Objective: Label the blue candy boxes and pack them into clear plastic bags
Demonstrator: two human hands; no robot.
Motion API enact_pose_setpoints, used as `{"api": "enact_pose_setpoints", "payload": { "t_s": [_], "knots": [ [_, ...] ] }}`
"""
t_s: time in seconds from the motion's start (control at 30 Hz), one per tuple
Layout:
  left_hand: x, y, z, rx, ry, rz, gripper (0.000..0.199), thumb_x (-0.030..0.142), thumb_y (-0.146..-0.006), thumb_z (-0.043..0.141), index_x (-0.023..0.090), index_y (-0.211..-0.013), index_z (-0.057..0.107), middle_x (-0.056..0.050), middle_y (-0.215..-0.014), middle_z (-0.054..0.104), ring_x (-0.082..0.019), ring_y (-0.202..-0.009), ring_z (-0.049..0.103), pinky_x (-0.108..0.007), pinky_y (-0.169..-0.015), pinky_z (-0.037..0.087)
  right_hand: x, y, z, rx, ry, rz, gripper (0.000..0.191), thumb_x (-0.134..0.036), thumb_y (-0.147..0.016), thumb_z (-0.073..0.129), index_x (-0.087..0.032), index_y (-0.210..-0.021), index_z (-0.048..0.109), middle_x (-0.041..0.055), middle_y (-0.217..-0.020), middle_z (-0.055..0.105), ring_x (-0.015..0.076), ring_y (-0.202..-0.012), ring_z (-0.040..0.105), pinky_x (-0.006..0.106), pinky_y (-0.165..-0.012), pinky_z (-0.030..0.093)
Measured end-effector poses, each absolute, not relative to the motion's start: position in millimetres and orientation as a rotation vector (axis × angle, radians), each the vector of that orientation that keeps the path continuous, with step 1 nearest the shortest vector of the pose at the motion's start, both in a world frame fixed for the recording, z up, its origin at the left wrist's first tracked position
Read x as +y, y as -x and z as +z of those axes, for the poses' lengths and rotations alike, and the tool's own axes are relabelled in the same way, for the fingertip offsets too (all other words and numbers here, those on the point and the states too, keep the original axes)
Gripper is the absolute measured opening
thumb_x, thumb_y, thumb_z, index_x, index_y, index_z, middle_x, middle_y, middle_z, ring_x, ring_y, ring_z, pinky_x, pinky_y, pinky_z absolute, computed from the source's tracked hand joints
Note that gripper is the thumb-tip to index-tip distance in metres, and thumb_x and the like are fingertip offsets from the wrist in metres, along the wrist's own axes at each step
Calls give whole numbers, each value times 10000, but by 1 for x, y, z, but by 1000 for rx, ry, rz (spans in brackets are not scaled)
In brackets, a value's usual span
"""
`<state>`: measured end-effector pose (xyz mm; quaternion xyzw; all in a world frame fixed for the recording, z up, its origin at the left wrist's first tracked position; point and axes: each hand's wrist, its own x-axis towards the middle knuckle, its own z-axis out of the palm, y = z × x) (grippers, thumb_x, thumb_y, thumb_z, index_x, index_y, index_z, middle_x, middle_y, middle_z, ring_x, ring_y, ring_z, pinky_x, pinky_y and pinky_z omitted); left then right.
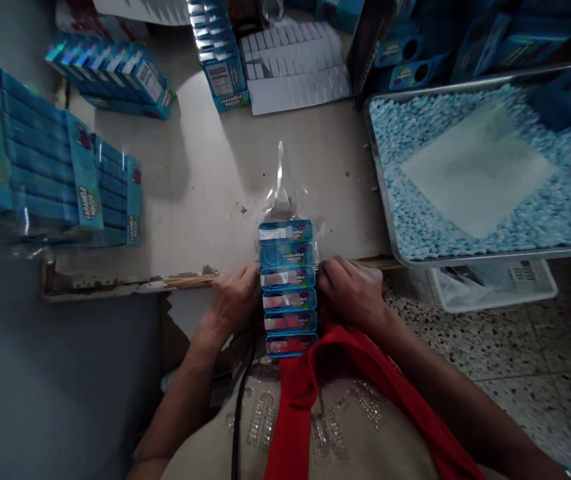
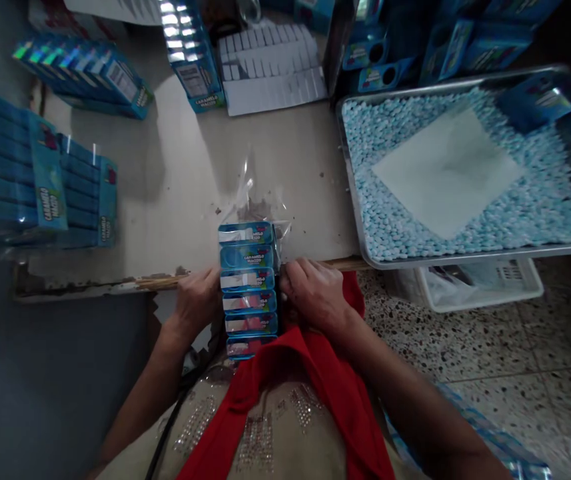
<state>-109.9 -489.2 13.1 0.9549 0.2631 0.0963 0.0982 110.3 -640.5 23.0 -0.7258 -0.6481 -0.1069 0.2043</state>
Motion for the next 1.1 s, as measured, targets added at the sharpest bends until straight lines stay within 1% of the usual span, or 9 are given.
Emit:
{"api": "enact_pose_setpoints", "payload": {
  "t_s": [0.07,0.23,0.3,0.4,0.5,0.8,0.97,1.03,1.1],
  "knots": [
    [-494,108,13,882,-2766,386,258,280,-1015,489,194,-828,646,-43,-723,646,-181,-653,614,-290,-615,385,-641,-111,22,-1802,2012,-323,407,-240,-1046,479,-203,-650,563,-16,-588,588,109,-539,466,293,-577,257],
    [-503,103,16,1064,-2506,821,258,370,-988,617,161,-1134,658,-70,-930,733,-177,-803,712,-294,-765,552,-645,-108,20,-1640,1968,-315,301,-295,-1009,596,-199,-726,626,7,-628,644,121,-557,537,293,-567,322],
    [-504,98,18,1020,-2492,983,187,330,-973,656,177,-1081,666,-73,-968,761,-174,-861,740,-296,-817,580,-644,-108,20,-1594,1908,-295,206,-319,-980,659,-199,-812,663,25,-707,703,135,-610,607,284,-589,392],
    [-506,94,27,919,-2548,1129,31,227,-953,686,207,-973,696,-45,-916,789,-161,-860,758,-275,-838,588,-640,-110,24,-1643,1749,-248,43,-233,-962,674,-223,-932,703,26,-825,768,145,-719,692,270,-685,490],
    [-508,98,37,865,-2559,1127,56,186,-939,703,223,-973,728,-17,-877,795,-141,-795,753,-249,-802,592,-639,-109,31,-1659,1684,-199,71,-185,-958,665,-238,-977,707,17,-832,775,145,-719,704,272,-686,512],
    [-528,129,43,631,-2670,995,295,116,-904,719,238,-1170,754,-62,-1049,821,-180,-901,799,-245,-849,637,-663,-105,38,-1788,1554,-119,100,-202,-991,622,-203,-1086,653,28,-810,753,124,-637,649,264,-603,475],
    [-531,128,46,731,-2581,911,188,147,-911,717,240,-1062,780,-57,-1035,822,-178,-887,798,-250,-831,644,-662,-102,40,-1802,1572,-84,53,-211,-999,615,-211,-1004,668,21,-795,741,121,-627,631,271,-587,449],
    [-525,125,46,788,-2415,914,135,129,-902,711,240,-945,774,-29,-933,814,-146,-835,783,-227,-810,632,-661,-105,47,-1783,1615,68,158,-229,-1030,568,-211,-893,644,7,-741,700,113,-594,597,268,-564,430],
    [-511,123,43,815,-2156,856,99,148,-873,726,235,-912,753,-33,-931,790,-150,-891,770,-243,-854,625,-656,-119,55,-1724,1614,353,192,-276,-1030,589,-217,-851,624,-2,-738,673,117,-633,611,255,-593,458]
  ]
}}
